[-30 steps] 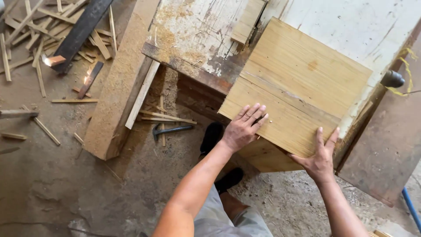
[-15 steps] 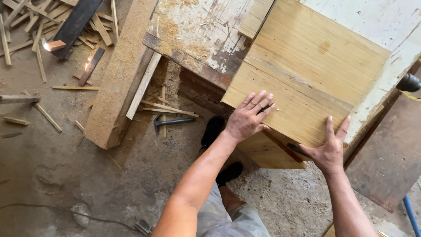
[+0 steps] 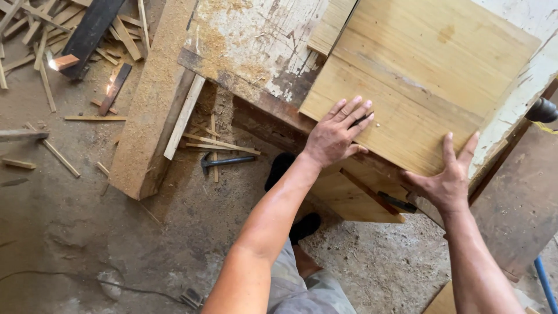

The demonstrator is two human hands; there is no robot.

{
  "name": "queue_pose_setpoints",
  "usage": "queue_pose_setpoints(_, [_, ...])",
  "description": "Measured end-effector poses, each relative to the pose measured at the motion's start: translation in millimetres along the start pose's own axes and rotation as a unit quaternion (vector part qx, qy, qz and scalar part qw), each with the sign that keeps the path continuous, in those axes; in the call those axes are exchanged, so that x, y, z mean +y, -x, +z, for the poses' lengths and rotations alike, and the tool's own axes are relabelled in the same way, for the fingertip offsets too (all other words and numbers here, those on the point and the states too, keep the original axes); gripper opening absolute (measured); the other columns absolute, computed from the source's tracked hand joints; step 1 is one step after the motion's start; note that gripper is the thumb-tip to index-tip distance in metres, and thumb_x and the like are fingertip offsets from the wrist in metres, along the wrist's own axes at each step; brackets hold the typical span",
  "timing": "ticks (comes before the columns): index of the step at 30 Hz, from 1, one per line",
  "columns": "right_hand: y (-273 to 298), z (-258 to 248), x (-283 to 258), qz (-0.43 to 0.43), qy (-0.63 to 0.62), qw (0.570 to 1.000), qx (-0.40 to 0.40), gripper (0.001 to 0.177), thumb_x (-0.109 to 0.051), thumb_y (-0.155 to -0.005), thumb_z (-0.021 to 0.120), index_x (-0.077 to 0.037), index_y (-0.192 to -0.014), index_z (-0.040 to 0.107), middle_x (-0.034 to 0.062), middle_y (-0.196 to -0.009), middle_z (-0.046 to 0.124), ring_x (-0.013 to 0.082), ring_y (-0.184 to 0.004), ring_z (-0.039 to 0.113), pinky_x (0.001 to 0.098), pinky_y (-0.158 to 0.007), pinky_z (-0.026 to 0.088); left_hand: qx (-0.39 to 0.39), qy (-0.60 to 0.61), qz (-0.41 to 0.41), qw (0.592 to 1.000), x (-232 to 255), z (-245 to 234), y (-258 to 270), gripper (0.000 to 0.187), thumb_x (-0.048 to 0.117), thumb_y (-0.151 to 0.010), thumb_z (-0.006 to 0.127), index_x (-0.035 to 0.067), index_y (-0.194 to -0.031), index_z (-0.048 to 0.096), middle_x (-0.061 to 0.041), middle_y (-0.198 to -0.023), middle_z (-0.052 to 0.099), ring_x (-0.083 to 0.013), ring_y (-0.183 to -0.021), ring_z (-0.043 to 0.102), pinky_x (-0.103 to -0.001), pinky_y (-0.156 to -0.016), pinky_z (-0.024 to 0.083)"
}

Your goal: Measuring, marking, and cutting a wooden board using a table saw in a workshop environment.

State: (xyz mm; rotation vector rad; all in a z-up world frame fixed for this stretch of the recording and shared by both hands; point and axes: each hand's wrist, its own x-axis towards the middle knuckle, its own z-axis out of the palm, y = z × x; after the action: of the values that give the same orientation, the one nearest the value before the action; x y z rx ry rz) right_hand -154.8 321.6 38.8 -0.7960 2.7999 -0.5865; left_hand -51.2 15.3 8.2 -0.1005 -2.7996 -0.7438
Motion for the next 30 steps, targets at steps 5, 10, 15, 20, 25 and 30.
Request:
queue_pose_setpoints(5, [-22.6,-1.6,17.4,-0.011,-0.004,1.000,0.011,0.126,-0.037,-0.059,0.100,-0.007,-0.167,0.042,0.0368,-0.174,-0.002,0.0527,-0.165,0.016,0.0498,-0.133,0.035,-0.014,-0.009,0.000,1.000,-6.6,-5.8,-25.4,0.084,0.051,-0.077,0.081,0.018,-0.149,0.055,-0.002,-0.165,0.038,-0.0227,-0.156,0.030,-0.043,-0.131,0.024])
queue_pose_setpoints(10, [-42.7,-9.9,19.9,-0.023,0.025,0.999,0.012,0.128,-0.037,-0.058,0.101,-0.004,-0.168,0.044,0.0377,-0.173,0.000,0.0544,-0.164,0.016,0.0517,-0.133,0.036,-0.011,0.007,-0.006,1.000,-13.3,-0.4,-49.0,0.085,0.056,-0.077,0.079,0.018,-0.149,0.054,-0.002,-0.163,0.039,-0.0224,-0.155,0.030,-0.044,-0.131,0.023])
queue_pose_setpoints(15, [-62.7,-18.1,17.1,-0.014,0.022,1.000,0.014,0.128,-0.037,-0.057,0.101,-0.004,-0.167,0.044,0.0385,-0.172,0.002,0.0529,-0.163,0.021,0.0481,-0.132,0.038,-0.014,0.006,-0.004,1.000,-18.5,-3.0,-69.4,0.084,0.057,-0.078,0.078,0.019,-0.149,0.054,-0.002,-0.163,0.040,-0.0227,-0.155,0.030,-0.043,-0.131,0.022])
queue_pose_setpoints(20, [-74.5,-21.3,27.6,-0.032,0.019,0.999,0.016,0.127,-0.036,-0.059,0.101,-0.003,-0.166,0.042,0.0381,-0.169,0.003,0.0511,-0.160,0.025,0.0463,-0.133,0.039,-0.018,0.013,0.001,1.000,-26.5,3.0,-84.1,0.085,0.059,-0.078,0.078,0.018,-0.148,0.055,-0.003,-0.163,0.039,-0.0237,-0.154,0.030,-0.044,-0.131,0.021])
queue_pose_setpoints(25, [-85.8,-21.4,36.3,-0.035,0.029,0.999,0.021,0.127,-0.039,-0.059,0.101,-0.002,-0.164,0.040,0.0391,-0.169,0.004,0.0521,-0.160,0.024,0.0455,-0.131,0.039,-0.008,0.012,0.009,1.000,-30.9,7.9,-95.9,0.085,0.059,-0.077,0.079,0.019,-0.149,0.055,-0.002,-0.164,0.039,-0.0228,-0.155,0.030,-0.043,-0.132,0.021])
queue_pose_setpoints(30, [-90.6,-25.0,37.7,-0.040,0.028,0.999,0.019,0.127,-0.039,-0.059,0.101,-0.002,-0.165,0.041,0.0387,-0.169,0.003,0.0511,-0.162,0.021,0.0435,-0.131,0.036,-0.011,0.018,0.009,1.000,-33.0,6.0,-101.1,0.086,0.059,-0.078,0.079,0.019,-0.149,0.055,-0.002,-0.164,0.039,-0.0228,-0.155,0.029,-0.043,-0.132,0.020])
